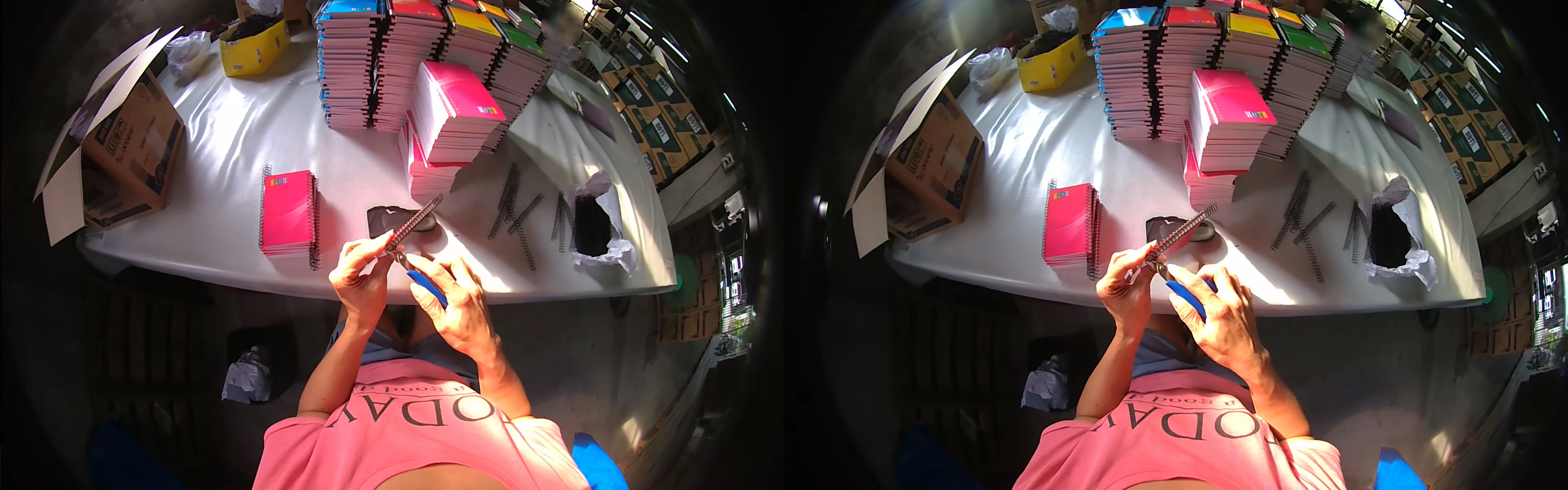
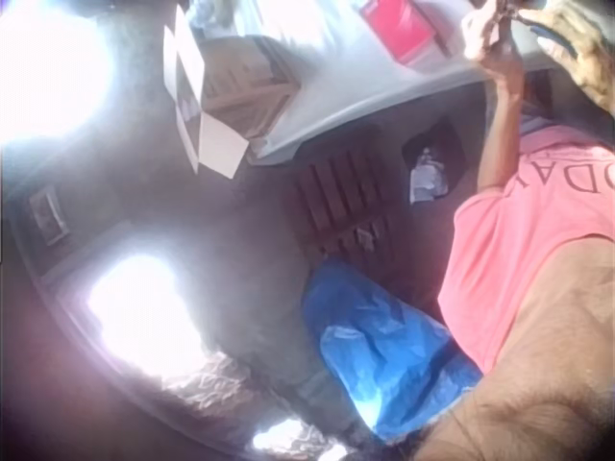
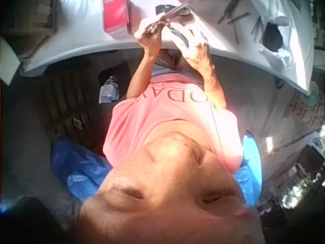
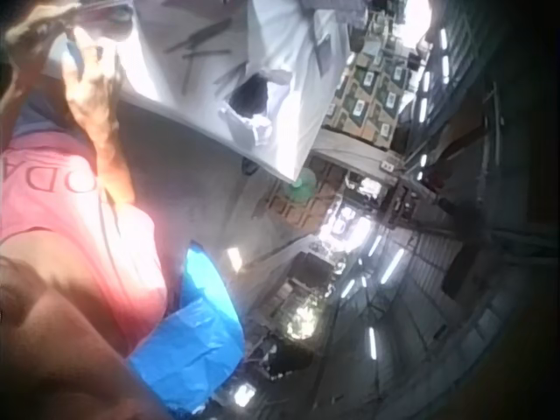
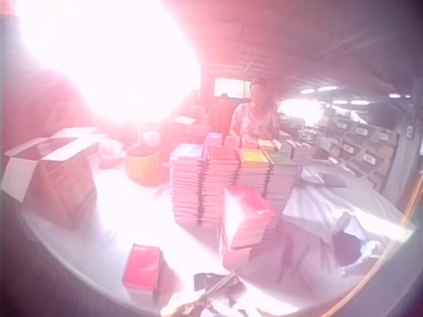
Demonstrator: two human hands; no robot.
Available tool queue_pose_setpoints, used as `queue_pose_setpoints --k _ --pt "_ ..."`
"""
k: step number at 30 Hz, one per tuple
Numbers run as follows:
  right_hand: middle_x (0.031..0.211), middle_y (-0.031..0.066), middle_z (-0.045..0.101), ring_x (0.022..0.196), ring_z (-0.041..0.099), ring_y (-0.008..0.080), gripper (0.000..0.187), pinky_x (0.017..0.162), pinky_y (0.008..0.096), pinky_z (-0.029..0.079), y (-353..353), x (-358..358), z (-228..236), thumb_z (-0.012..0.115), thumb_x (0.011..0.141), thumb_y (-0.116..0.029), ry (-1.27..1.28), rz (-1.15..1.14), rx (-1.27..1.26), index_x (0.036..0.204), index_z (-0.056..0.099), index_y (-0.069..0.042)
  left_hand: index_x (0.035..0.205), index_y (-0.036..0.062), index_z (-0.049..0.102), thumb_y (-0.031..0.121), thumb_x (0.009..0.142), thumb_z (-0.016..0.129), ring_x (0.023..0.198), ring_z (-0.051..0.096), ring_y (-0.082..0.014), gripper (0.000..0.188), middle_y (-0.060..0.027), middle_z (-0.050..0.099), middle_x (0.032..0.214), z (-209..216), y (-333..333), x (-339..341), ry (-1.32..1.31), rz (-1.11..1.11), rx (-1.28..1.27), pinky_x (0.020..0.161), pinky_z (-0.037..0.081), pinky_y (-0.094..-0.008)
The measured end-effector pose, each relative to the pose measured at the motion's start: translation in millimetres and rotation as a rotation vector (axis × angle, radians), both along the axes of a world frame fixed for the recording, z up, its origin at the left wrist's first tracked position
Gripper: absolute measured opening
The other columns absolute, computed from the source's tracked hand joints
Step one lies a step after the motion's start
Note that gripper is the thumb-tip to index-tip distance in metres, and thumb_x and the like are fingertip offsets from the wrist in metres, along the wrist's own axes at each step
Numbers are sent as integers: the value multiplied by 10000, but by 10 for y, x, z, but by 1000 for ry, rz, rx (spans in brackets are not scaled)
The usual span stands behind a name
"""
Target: The person performs quality checks and finishing on spiral notebooks by cutting excess plastic filament from the binding using a pair of snips and then stacking the completed notebooks.
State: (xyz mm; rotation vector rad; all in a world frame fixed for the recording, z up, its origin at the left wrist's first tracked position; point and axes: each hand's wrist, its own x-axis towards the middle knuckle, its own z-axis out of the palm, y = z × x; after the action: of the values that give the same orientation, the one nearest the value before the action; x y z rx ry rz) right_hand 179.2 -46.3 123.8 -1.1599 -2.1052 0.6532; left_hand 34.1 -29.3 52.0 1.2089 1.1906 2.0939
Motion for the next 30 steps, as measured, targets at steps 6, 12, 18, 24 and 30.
queue_pose_setpoints --k 6,12,18,24,30 --pt "1029 157 577 959 583 291 373 809 369 459 0 35 -215 545 920 -290 210 57 -275 1205 560 -51 961 19 701 -160 662 675 788 575 -149 350 -61 708 849 -91 -31 16 81 61 35 730 474 -250" --pt "1125 146 538 1056 522 321 389 931 487 374 208 356 -639 579 877 -248 -216 -277 -50 1251 544 -147 1201 20 514 -21 859 634 944 585 -115 366 -79 615 1034 87 -15 -180 -230 112 17 817 473 -234" --pt "1382 161 387 1306 330 333 537 1041 576 219 502 135 -592 607 868 -347 -306 -273 213 1346 458 -153 1164 37 515 51 953 498 1032 556 -128 212 -90 583 1122 56 -21 -513 -528 121 67 920 443 -271" --pt "1260 203 489 1107 521 276 826 923 393 434 829 -1123 111 761 759 -206 329 106 -17 1432 290 -119 1128 51 491 38 951 480 1021 554 -106 178 -74 561 1141 379 -130 -789 -657 256 192 855 499 -228" --pt "885 97 669 790 614 151 475 729 284 501 1587 -1824 -130 726 760 -94 551 359 -454 1212 585 -78 1151 74 529 64 882 588 895 554 -124 276 -32 549 1021 221 -183 -1330 -188 391 -256 812 461 -286"
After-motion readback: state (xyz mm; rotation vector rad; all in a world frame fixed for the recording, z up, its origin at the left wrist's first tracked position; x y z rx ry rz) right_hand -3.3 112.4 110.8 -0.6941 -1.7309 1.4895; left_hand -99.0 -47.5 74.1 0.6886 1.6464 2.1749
